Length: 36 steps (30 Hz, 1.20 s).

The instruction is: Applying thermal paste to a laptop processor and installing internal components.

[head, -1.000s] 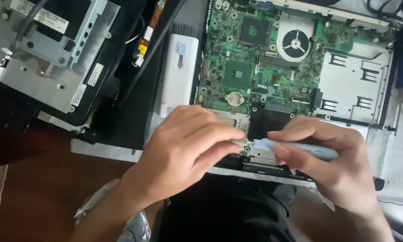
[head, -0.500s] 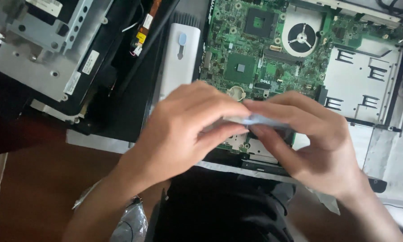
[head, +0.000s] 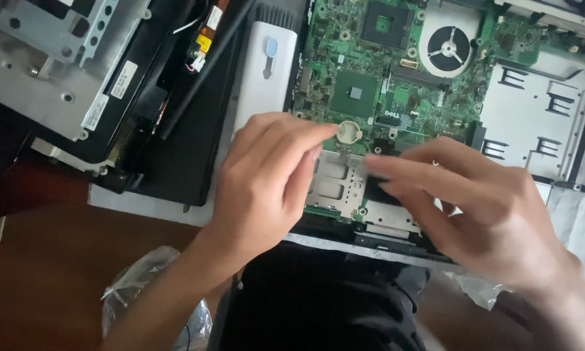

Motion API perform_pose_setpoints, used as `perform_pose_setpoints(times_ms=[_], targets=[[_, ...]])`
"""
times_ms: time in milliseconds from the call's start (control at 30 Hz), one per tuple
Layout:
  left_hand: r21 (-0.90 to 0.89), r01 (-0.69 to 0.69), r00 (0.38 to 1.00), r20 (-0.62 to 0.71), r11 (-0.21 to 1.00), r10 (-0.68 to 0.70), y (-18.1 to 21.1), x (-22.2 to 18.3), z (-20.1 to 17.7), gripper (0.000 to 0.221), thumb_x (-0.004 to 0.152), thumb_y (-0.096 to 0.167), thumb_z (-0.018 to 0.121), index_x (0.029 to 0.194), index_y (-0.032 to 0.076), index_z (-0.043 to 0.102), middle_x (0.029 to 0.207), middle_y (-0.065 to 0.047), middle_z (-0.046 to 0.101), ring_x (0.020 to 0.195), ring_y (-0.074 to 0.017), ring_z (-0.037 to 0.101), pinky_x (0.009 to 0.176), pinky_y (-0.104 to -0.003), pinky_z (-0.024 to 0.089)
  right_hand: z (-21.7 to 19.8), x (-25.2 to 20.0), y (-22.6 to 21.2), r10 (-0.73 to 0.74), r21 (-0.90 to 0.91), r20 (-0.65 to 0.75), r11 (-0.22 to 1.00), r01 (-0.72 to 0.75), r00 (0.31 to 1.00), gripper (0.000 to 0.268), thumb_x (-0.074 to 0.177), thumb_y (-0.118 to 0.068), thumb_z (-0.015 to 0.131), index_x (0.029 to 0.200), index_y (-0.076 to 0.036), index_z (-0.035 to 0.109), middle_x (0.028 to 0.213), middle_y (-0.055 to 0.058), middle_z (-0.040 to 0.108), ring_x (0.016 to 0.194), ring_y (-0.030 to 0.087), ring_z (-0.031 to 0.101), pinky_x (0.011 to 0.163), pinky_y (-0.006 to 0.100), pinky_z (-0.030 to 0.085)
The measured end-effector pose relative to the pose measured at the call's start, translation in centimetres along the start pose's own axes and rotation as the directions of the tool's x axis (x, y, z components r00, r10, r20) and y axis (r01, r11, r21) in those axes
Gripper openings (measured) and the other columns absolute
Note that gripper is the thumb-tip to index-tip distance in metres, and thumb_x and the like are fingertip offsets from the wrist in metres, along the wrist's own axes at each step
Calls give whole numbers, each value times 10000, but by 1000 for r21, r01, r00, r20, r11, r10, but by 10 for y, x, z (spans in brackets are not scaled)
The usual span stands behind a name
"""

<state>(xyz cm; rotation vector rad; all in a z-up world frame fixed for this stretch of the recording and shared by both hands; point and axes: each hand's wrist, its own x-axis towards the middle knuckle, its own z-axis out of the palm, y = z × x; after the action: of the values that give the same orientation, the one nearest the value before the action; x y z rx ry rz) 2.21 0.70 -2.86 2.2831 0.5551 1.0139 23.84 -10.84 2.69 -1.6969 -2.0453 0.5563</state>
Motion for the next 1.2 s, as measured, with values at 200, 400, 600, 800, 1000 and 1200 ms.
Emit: perform_pose_setpoints(times_ms=[200, 400, 600, 800, 1000, 1200], targets=[[-28, 42, 999, -24, 999, -42, 1, 0, -3, 181, 1043, -77, 567, 1209, -41, 633, 1065, -162, 717, 1016, -336, 659, 945, -425, 561, 0, 9, -4, -84, -39, -66, 996, 81, 994, 291, 949, -10, 743, 1230, -85, 729, 982, 79, 753, 659, 155, 649, 519, 256, 532], [-56, 65, 997, -25, 996, -67, -2, -2, -2, 181, 1065, -15, 574, 1239, -31, 621, 1097, -164, 718, 1043, -327, 664, 951, -419, 563, -1, 10, 10, -97, -11, -10, 995, 97, 995, 299, 928, 16, 731, 1212, -76, 726, 952, 81, 744, 696, 168, 681, 506, 245, 547], [-76, 119, 987, -102, 990, -127, -2, 0, -6, 190, 1087, 10, 513, 1250, -34, 600, 1216, -179, 687, 1172, -342, 673, 1065, -449, 544, -14, 18, 12, -231, -276, 204, 919, 282, 951, 343, 963, -175, 658, 1304, -203, 684, 1022, 8, 715, 505, 115, 615, 262, 272, 424], [-77, 140, 986, -81, 987, -146, -3, -1, -5, 211, 1089, 45, 518, 1275, -25, 589, 1242, -174, 685, 1209, -340, 663, 1091, -456, 536, -15, 39, 27, -419, -379, 373, 745, 548, 828, 540, 862, -113, 723, 1386, -176, 609, 1171, 64, 694, 982, 226, 686, 769, 365, 622], [-84, 155, 984, -72, 984, -161, -4, -2, -4, 217, 1091, 68, 516, 1278, -14, 587, 1244, -170, 686, 1199, -333, 670, 1081, -450, 546, -21, 66, 39, -487, -414, 427, 644, 643, 762, 582, 727, -179, 808, 1267, -339, 664, 1270, -25, 669, 1156, 297, 624, 1057, 550, 419], [-76, 140, 986, -80, 987, -146, -4, -1, -4, 212, 1087, 70, 512, 1260, -23, 595, 1226, -170, 692, 1178, -328, 677, 1068, -444, 538, -24, 87, 44, -541, -301, 494, 628, 718, 681, 542, 734, -90, 763, 1197, -357, 670, 1219, -12, 690, 1152, 344, 614, 1101, 579, 385]])
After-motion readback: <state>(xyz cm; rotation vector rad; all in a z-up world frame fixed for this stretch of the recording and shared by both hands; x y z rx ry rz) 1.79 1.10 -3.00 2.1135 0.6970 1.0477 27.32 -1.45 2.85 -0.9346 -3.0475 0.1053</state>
